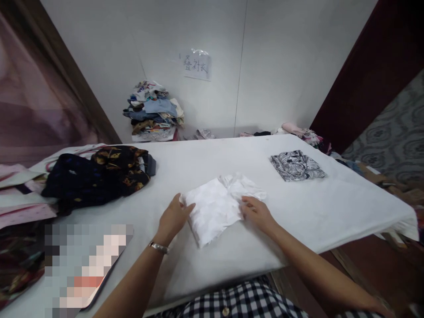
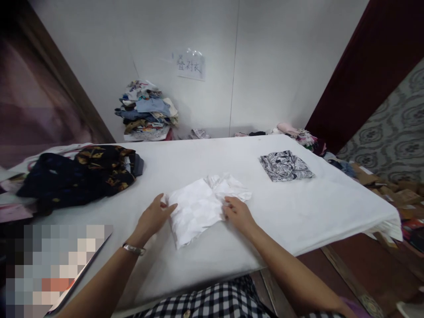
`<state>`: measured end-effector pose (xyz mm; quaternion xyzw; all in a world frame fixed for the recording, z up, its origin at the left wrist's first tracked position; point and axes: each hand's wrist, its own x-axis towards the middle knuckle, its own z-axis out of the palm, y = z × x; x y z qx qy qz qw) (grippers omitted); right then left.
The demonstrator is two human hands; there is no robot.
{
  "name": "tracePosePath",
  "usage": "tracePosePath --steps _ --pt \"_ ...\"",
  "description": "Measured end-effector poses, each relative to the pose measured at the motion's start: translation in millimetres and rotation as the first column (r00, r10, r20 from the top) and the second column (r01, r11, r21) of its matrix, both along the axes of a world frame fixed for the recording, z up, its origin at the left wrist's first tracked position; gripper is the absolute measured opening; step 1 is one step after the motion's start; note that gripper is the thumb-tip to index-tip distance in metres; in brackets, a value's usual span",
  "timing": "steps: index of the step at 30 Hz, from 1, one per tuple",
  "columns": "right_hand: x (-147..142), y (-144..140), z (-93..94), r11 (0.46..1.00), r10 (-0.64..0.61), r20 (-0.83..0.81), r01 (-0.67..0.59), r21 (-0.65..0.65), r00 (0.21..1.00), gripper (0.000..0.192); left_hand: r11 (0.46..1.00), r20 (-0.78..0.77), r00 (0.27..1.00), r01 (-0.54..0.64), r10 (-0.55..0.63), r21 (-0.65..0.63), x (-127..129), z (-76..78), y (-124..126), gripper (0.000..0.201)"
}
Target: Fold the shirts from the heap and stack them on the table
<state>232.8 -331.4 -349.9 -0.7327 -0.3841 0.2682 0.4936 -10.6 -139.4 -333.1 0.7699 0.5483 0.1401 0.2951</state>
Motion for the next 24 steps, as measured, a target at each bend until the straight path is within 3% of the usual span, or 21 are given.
tracePosePath --steps 2,4,6,8,13,19,21,24 --pt "-1.5 -25.4 3.1 0.986 -0.165 -0.335 0.162 -0.035 0.928 0.044 0.978 -0.047 0.995 0.094 -0.087 0.187 7.3 8.1 8.2 0.067" --pt "-7.8 -45.2 9.9 0.97 -0.231 -0.645 0.226 -0.092 0.729 0.047 0.93 -0.073 0.975 0.224 -0.212 0.292 24.7 14.7 18.2 0.063" --pt "-17.9 -53.7 18.1 0.973 -0.2 -0.81 0.206 -0.099 0.551 0.042 0.897 -0.111 0.932 0.362 -0.345 0.255 49.9 17.7 28.5 0.062" --pt "-28.9 -49.8 23.7 0.983 -0.147 -0.865 0.168 -0.074 0.48 0.033 0.882 -0.127 0.891 0.452 -0.437 0.133 77.7 17.0 38.0 0.065" --pt "-44.8 -14.2 19.1 0.986 -0.105 -0.9 0.164 -0.037 0.422 0.022 0.873 -0.089 0.869 0.483 -0.488 -0.064 128.3 10.1 58.4 0.072" --pt "-48.8 13.6 6.4 0.963 -0.234 -0.898 0.218 -0.161 0.372 0.016 0.859 0.061 0.887 0.458 -0.457 -0.228 145.6 7.8 70.6 0.072" --pt "-49.4 18.0 3.5 0.967 -0.223 -0.871 0.211 -0.142 0.437 0.019 0.843 0.148 0.884 0.467 -0.442 -0.268 145.7 9.1 71.2 0.073" --pt "-44.4 21.8 7.8 0.969 -0.218 -0.756 0.229 -0.093 0.617 0.026 0.828 0.299 0.86 0.492 -0.414 -0.27 141.8 20.7 73.5 0.078"
